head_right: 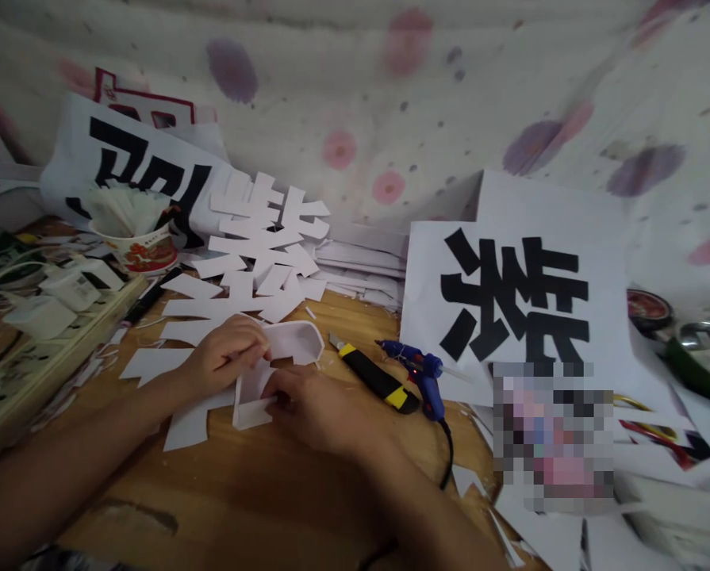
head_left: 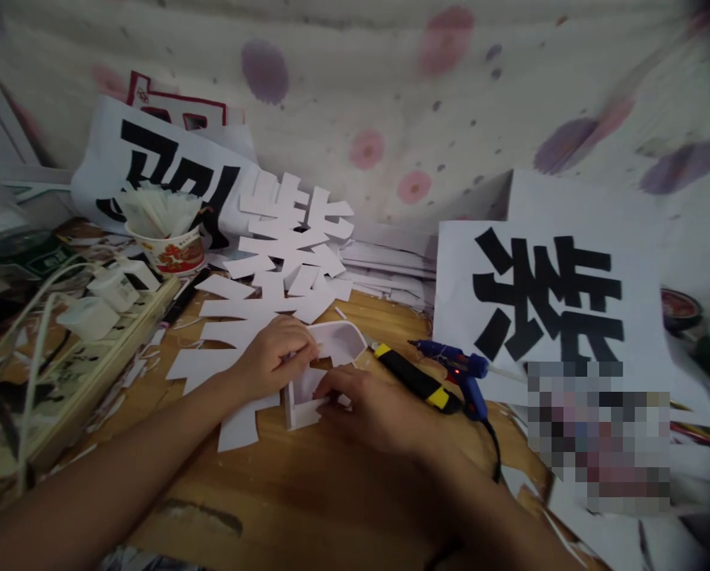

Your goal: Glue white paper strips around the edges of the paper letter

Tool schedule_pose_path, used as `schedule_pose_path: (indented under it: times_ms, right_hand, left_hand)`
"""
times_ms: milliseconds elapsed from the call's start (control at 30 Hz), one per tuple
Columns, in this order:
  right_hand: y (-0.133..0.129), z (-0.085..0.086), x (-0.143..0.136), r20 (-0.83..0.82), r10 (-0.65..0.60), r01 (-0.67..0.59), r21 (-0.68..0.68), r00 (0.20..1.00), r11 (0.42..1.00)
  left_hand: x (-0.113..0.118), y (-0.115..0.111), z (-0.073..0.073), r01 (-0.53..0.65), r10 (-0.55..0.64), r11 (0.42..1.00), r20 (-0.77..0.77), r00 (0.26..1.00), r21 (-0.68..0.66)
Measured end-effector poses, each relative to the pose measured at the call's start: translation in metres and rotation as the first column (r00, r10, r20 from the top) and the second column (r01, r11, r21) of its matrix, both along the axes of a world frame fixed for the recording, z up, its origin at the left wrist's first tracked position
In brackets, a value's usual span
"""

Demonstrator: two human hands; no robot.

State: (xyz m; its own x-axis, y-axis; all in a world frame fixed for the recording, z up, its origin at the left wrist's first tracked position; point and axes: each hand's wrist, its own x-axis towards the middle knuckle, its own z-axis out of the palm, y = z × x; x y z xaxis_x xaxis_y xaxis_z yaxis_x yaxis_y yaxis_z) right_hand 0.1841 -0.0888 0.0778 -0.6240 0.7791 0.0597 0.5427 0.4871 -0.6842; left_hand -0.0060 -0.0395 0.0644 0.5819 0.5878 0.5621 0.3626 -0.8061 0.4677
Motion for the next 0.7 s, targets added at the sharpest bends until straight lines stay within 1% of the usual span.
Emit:
schedule_pose_path:
  times_ms: [133,400,600,700]
  right_hand:
    - [-0.0004,-0.0014,0.0016,0.007,0.060,-0.060,-0.003,0.998,0.998]
    - [-0.0023,-0.0059,0.0064,-0.005,0.120,-0.120,0.043,0.993,0.992]
    - [-0.0051,-0.0045,0.0064,0.044,0.137,-0.140,0.062,0.990,0.988]
    - [-0.0064,-0.0037,0.0025,0.098,0.171,-0.178,0.070,0.980,0.982]
  left_hand:
    - [0.0036,-0.0009,-0.0042,-0.017,0.019,0.999,-0.060,0.998,0.030]
    - [0.0030,0.0012,-0.0086,-0.055,0.056,0.998,-0.059,0.997,0.024]
    - [0.0033,0.0026,-0.0081,-0.026,0.031,0.998,-0.084,0.996,0.060]
    - [0.0040,0.0028,-0.0077,-0.004,0.011,0.997,-0.085,0.996,0.079]
